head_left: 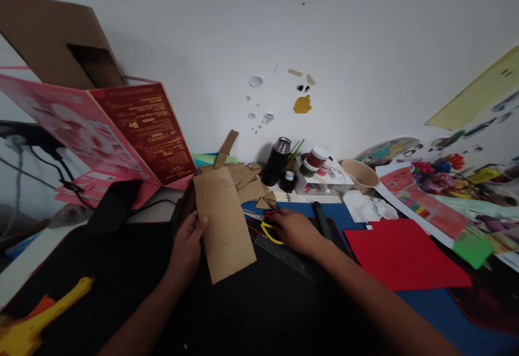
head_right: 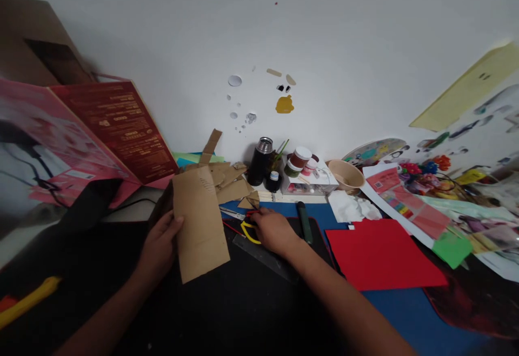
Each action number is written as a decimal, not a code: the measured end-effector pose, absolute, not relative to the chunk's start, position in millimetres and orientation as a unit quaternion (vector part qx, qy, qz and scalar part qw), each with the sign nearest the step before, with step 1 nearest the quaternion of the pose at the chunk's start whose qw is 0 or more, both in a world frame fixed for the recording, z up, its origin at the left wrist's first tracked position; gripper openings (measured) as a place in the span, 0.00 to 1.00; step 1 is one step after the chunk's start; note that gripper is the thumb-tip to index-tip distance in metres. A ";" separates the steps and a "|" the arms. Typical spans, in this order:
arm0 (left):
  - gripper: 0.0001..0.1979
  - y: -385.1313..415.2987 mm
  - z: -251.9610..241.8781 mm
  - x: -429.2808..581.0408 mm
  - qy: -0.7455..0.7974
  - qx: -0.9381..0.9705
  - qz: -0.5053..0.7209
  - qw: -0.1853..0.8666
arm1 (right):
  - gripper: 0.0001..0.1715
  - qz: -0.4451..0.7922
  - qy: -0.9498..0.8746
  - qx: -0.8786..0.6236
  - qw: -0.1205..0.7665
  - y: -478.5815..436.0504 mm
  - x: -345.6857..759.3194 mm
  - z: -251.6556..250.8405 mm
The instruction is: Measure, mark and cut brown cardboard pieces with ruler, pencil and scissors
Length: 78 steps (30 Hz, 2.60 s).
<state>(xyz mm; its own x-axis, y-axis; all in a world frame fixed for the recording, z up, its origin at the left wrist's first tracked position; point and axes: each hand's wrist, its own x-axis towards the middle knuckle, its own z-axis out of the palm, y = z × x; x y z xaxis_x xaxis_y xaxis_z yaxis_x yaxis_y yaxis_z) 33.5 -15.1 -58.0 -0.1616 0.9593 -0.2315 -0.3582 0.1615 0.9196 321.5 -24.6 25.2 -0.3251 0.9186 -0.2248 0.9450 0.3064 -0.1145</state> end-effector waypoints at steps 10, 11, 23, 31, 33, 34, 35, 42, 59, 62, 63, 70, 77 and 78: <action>0.38 -12.3 -56.9 34.4 0.497 0.281 0.580 0.580 | 0.12 -0.128 0.817 0.561 0.036 -25.7 326.0 23.7; 0.38 -12.2 -56.8 34.5 0.496 0.281 0.582 0.580 | 0.12 -0.133 0.815 0.563 0.033 -26.2 326.3 24.9; 0.37 -11.3 -55.8 35.6 0.489 0.289 0.580 0.584 | 0.22 -0.204 0.792 0.576 0.005 -33.2 318.4 30.1; 0.30 -13.8 -54.9 36.2 0.504 0.293 0.578 0.571 | 0.13 -0.274 0.753 0.592 -0.090 -43.6 316.2 13.7; 0.29 -14.8 -52.8 36.9 0.506 0.293 0.586 0.561 | 0.12 -0.372 0.694 0.587 -0.188 -52.3 317.0 6.6; 0.28 -15.3 -51.3 37.1 0.506 0.295 0.591 0.554 | 0.16 -0.458 0.637 0.566 -0.253 -58.0 317.3 2.7; 0.28 -15.8 -49.6 37.0 0.506 0.298 0.597 0.547 | 0.21 -0.520 0.588 0.539 -0.305 -64.4 317.1 -1.2; 0.28 -23.6 -36.9 31.5 0.509 0.324 0.622 0.500 | 0.38 -0.657 0.445 0.417 -0.444 -109.5 301.4 -24.5; 0.34 -33.7 -39.3 34.6 0.485 0.258 0.649 0.525 | 0.53 -0.738 0.381 0.344 -0.438 -146.5 279.2 -30.5; 0.34 -34.7 -38.6 35.7 0.488 0.248 0.650 0.528 | 0.48 -0.721 0.395 0.358 -0.442 -147.6 274.2 -34.6; 0.34 -35.0 -38.5 35.6 0.490 0.248 0.650 0.525 | 0.47 -0.710 0.400 0.370 -0.447 -147.3 272.2 -35.7; 0.32 -40.5 -33.3 32.4 0.520 0.294 0.647 0.475 | 0.44 -0.659 0.413 0.427 -0.462 -143.8 258.3 -38.1; 0.31 -46.8 -23.8 33.2 0.537 0.338 0.633 0.444 | 0.41 -0.640 0.414 0.445 -0.469 -147.4 253.8 -41.8; 0.31 -47.2 -23.5 33.1 0.539 0.341 0.631 0.442 | 0.40 -0.641 0.413 0.448 -0.466 -147.8 253.5 -41.7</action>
